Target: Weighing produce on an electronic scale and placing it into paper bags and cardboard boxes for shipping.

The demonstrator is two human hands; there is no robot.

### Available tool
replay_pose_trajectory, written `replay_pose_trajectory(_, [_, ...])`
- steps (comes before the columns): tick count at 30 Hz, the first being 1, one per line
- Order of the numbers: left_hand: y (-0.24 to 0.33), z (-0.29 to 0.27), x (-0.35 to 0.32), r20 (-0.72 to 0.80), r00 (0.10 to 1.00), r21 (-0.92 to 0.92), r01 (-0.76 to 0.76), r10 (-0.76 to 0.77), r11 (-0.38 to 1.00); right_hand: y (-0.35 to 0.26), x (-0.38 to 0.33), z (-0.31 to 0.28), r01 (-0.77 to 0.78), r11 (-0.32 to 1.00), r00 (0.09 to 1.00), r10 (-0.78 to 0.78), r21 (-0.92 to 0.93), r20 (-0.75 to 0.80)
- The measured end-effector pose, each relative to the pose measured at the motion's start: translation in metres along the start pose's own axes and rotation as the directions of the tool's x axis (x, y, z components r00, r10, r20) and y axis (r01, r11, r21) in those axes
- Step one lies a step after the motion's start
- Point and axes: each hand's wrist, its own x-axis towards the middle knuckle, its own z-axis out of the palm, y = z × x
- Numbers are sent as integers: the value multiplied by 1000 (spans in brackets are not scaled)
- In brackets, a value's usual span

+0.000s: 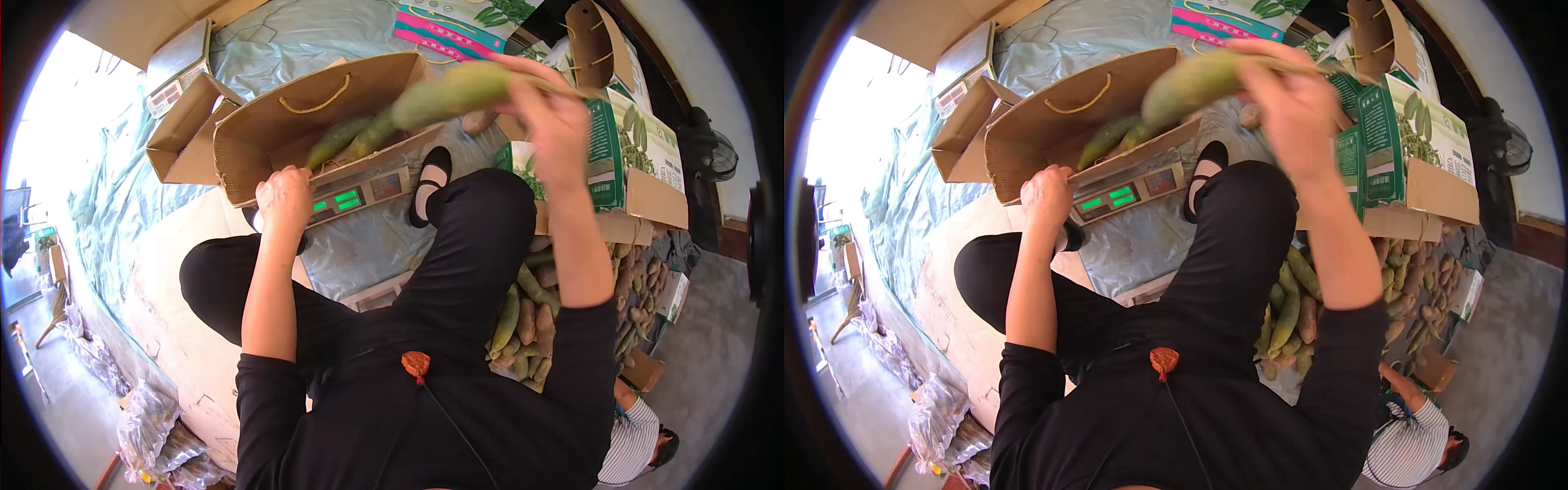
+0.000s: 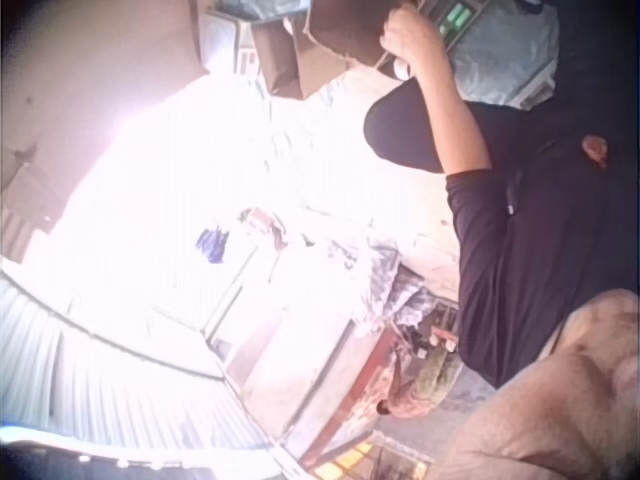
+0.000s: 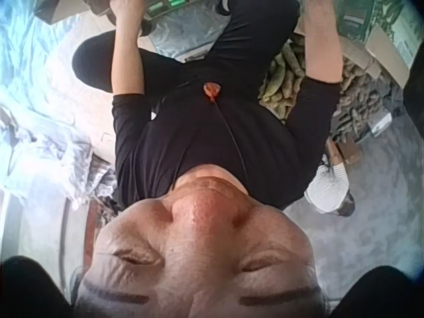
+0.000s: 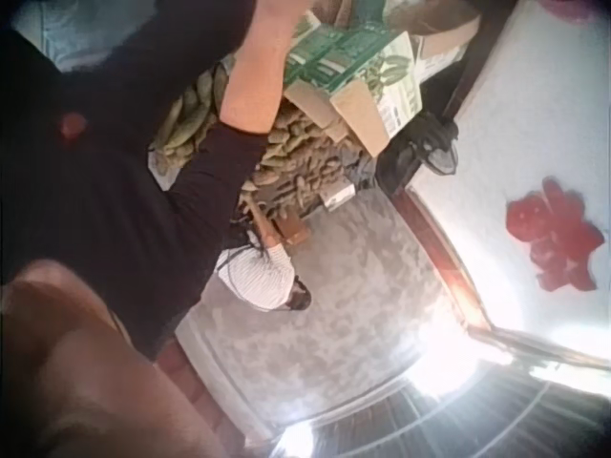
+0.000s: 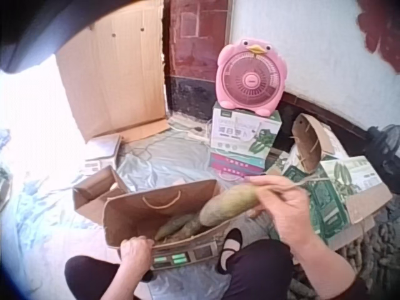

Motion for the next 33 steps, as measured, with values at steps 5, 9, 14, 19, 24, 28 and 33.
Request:
replay_pose_trajectory(5, [-2,-4,-1,60,998,9,27,-27,1000,87,28,124,80,997,994,-81,17,76])
replay_pose_trajectory(9, [5,-1,2,32,999,16,7,-7,1000,116,22,170,-354,901,930,368,249,-7])
replay_pose_trajectory(14, [10,-7,4,50,999,36,-10,8,999,116,29,136,-406,814,799,537,-416,271])
replay_pose_trajectory(19, [0,-4,3,92,993,80,64,-71,995,32,19,52,-162,964,831,248,-211,497])
replay_pose_trajectory(24, [11,-9,5,86,996,71,31,-37,997,13,-29,-74,-221,934,939,282,-281,198])
replay_pose_trajectory(28, [17,-16,5,129,988,47,83,-89,995,60,-102,-146,-523,792,851,501,-315,-154])
replay_pose_trajectory(33, [17,-15,7,147,980,41,127,-131,991,198,-228,-218,-578,398,781,522,-713,-341])
